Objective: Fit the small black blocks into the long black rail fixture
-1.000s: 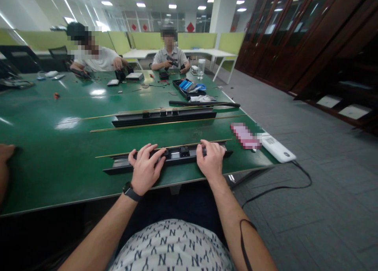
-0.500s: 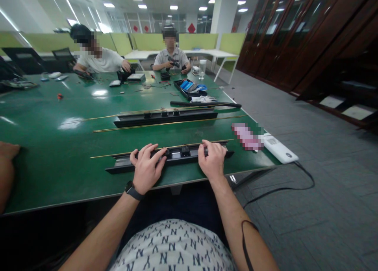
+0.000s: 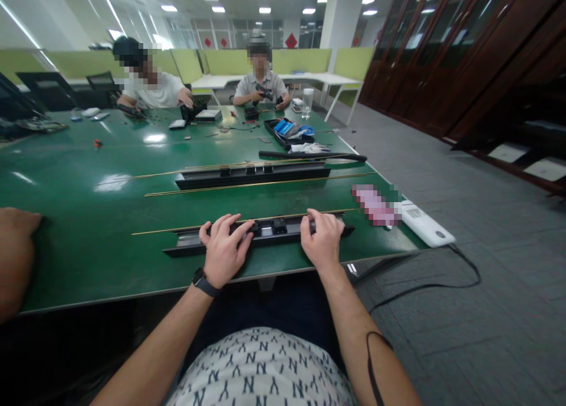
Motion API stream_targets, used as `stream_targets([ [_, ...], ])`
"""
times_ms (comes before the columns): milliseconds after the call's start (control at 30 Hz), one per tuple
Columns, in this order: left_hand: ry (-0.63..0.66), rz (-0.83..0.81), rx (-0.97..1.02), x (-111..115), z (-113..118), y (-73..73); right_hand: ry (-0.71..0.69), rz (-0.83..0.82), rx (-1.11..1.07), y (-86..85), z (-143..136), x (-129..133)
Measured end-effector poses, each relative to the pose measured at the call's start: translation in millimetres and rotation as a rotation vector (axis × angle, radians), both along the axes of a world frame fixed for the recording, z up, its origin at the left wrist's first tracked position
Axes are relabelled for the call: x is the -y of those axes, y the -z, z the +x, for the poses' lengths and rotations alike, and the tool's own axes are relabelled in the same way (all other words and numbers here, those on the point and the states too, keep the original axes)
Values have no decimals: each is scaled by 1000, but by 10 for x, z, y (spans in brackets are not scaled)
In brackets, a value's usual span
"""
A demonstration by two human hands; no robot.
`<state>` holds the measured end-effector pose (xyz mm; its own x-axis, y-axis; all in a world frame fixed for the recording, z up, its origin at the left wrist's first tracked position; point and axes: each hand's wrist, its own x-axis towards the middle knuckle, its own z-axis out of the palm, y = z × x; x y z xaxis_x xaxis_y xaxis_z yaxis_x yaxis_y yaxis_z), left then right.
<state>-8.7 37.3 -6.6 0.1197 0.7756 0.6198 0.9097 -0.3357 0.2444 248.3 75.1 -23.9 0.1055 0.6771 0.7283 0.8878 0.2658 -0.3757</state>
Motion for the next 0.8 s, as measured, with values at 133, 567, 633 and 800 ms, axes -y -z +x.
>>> stream_targets([
  [133,-6,3,-4,-13,1,-15,-43,0,29,-7,-14,11],
  [567,-16,4,1,-89,-35,-33,18,-15,-3,-2,23,-22],
  [633,-19,6,0,-95,-40,-30,-16,-29,9,-15,13,-11],
  [800,-15,4,2,-91,-42,-26,-6,-18,4,-20,4,-11],
])
